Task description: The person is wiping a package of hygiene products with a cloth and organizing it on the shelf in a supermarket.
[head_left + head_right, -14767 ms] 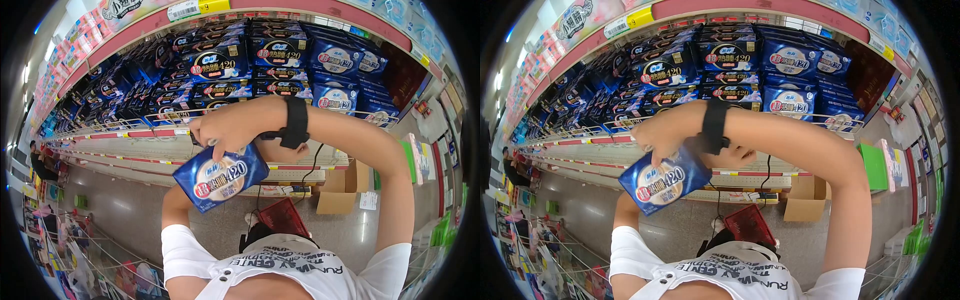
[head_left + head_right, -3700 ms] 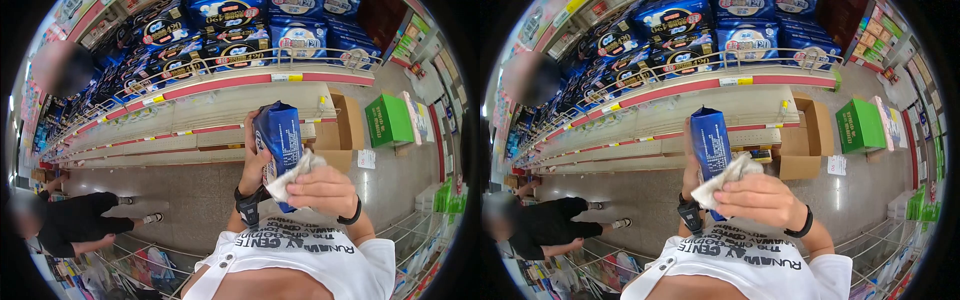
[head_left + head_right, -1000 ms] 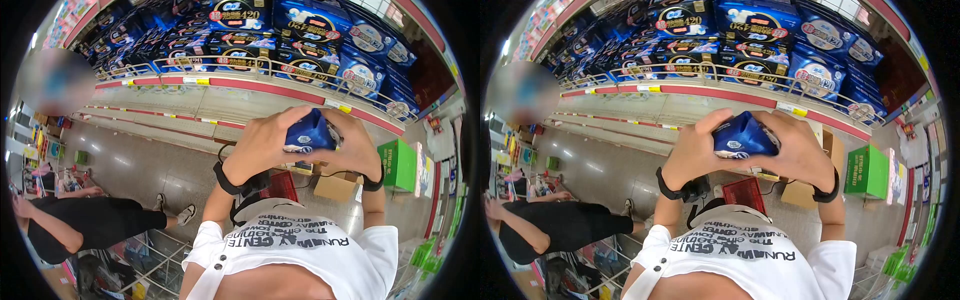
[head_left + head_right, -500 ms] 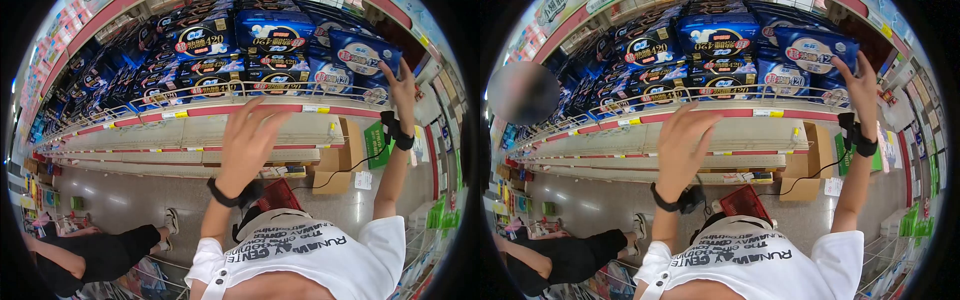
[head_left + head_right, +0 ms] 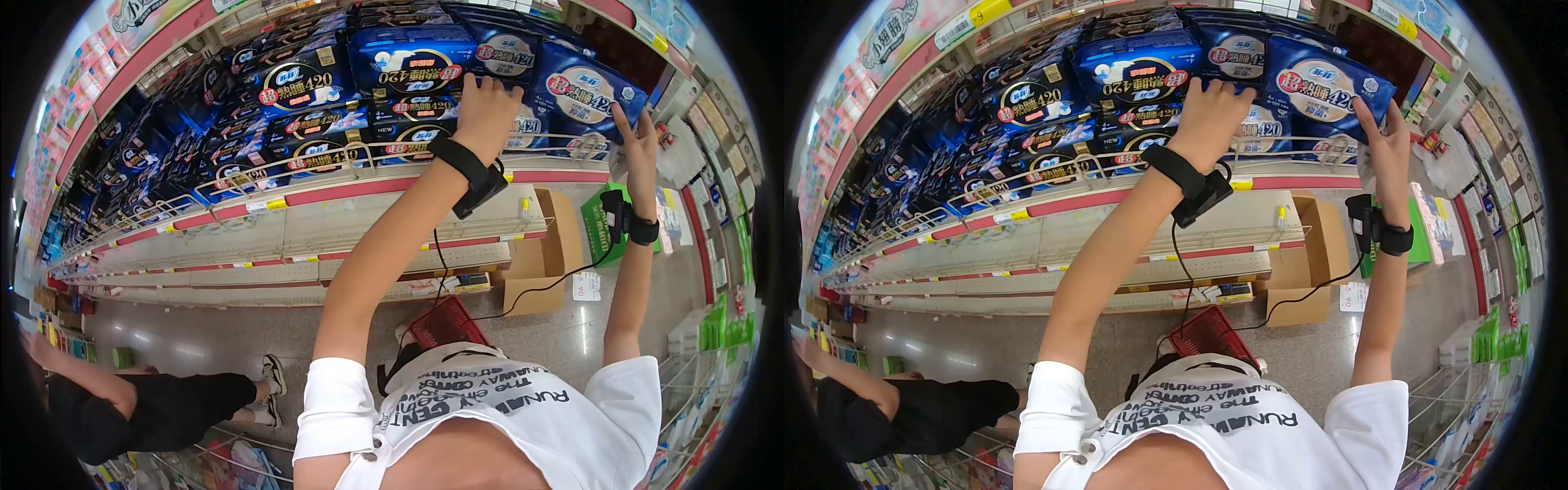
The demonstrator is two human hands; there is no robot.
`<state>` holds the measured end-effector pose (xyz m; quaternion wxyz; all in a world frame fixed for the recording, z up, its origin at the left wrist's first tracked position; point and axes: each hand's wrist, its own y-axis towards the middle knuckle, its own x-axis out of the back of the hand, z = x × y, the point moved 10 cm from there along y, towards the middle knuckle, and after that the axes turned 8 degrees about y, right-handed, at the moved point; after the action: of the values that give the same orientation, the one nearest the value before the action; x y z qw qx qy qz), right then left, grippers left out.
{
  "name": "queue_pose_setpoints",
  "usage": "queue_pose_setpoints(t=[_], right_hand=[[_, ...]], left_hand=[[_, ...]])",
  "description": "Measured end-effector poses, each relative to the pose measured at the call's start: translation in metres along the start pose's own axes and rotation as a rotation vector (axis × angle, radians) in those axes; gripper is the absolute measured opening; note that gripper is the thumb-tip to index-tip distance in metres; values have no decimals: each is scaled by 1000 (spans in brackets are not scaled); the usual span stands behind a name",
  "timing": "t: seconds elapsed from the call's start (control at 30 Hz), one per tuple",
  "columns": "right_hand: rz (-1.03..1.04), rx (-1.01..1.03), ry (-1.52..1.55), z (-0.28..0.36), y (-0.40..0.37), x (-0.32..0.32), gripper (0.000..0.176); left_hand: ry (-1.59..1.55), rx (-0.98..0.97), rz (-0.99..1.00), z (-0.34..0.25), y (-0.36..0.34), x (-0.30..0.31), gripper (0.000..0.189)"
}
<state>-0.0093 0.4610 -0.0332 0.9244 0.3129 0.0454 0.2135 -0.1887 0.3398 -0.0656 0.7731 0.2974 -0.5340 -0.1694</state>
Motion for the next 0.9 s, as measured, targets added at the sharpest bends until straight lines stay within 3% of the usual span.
queue_pose_setpoints(t=[0.13,0.37,0.43,0.57,0.67,0.8,0.87,0.9], right_hand=[[38,50,-10,13,-2,1,36],[1,71,-89,13,8,14,37],[23,59,-132,12,9,13,39],[28,75,-231,9,5,-1,40],[202,7,-120,-8,5,-27,41],[316,-85,-19,-8,-2,-51,35],[355,-93,-46,-22,1,-56,36],[396,-100,-74,-32,2,-61,37]], left_hand=[[13,-74,30,-1,7,-11,59],[-54,-58,49,2,13,-26,59],[-30,-111,-102,-2,12,-13,57],[-86,-91,-142,0,6,0,46],[-282,-11,-225,11,-9,31,25],[-344,122,-130,31,-27,58,24],[-437,143,-342,41,-35,77,29],[-436,143,-342,43,-35,76,29]])
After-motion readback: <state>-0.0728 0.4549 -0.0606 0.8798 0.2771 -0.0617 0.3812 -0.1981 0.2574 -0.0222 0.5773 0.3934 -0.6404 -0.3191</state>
